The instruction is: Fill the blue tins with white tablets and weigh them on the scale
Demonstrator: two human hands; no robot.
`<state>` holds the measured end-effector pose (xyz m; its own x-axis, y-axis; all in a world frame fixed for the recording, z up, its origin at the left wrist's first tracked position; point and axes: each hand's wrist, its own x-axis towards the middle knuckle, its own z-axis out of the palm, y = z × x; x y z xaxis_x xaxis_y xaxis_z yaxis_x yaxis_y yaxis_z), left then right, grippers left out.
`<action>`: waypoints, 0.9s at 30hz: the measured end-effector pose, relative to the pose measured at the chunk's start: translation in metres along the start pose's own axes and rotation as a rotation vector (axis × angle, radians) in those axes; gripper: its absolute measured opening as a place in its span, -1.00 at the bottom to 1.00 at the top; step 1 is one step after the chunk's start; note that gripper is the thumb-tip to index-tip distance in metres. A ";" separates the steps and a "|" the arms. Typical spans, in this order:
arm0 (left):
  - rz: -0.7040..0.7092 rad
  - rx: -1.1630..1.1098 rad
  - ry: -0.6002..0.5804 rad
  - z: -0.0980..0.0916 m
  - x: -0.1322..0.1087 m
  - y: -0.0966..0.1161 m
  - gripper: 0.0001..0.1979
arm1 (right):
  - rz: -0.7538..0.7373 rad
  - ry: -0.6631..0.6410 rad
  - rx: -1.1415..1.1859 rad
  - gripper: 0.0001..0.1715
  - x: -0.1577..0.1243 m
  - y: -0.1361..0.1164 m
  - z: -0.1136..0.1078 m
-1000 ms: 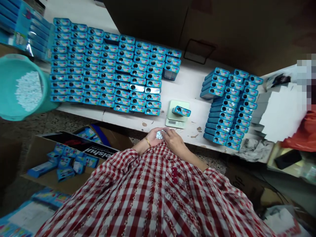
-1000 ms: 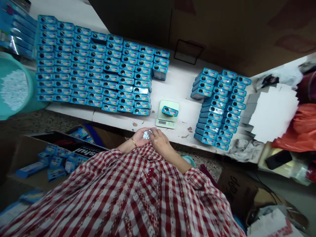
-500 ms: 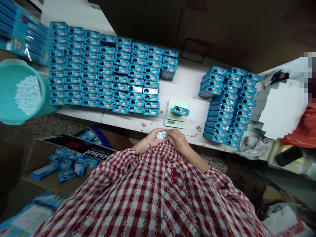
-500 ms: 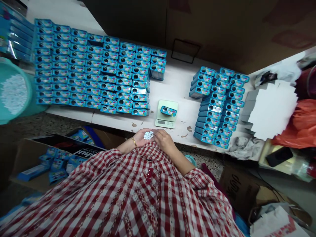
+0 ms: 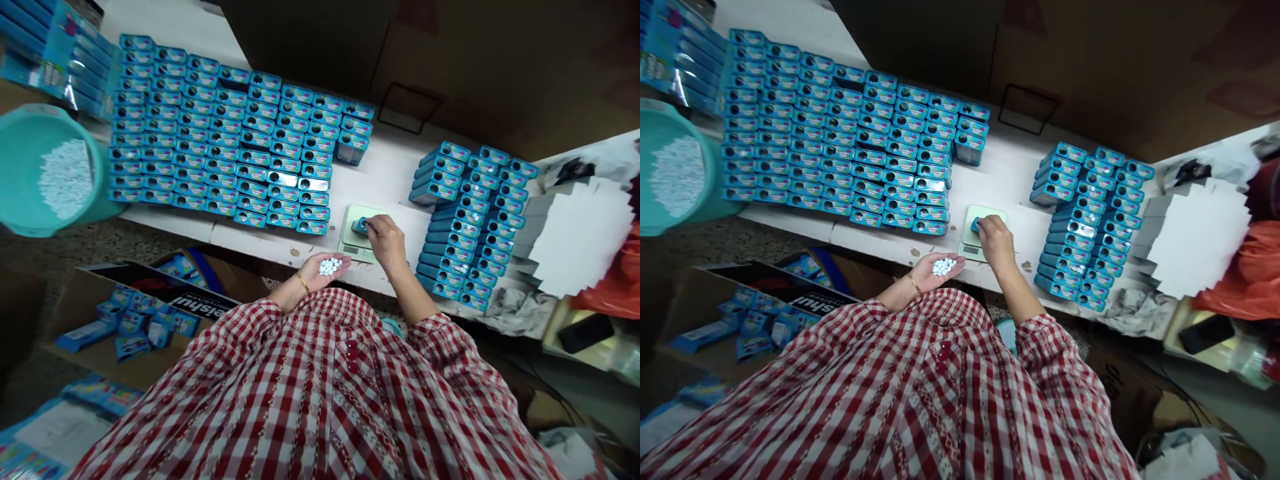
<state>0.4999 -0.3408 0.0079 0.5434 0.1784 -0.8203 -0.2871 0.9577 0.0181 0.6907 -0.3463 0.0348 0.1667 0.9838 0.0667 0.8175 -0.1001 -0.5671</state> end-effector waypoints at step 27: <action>-0.131 0.015 0.052 -0.013 -0.003 -0.015 -0.78 | -0.351 -0.453 -0.158 -0.73 -0.095 -0.046 0.025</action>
<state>0.4924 -0.3586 0.0024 0.5341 0.0401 -0.8445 -0.2043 0.9754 -0.0829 0.6233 -0.4312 0.0342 -0.3522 0.9241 -0.1485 0.8590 0.2562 -0.4432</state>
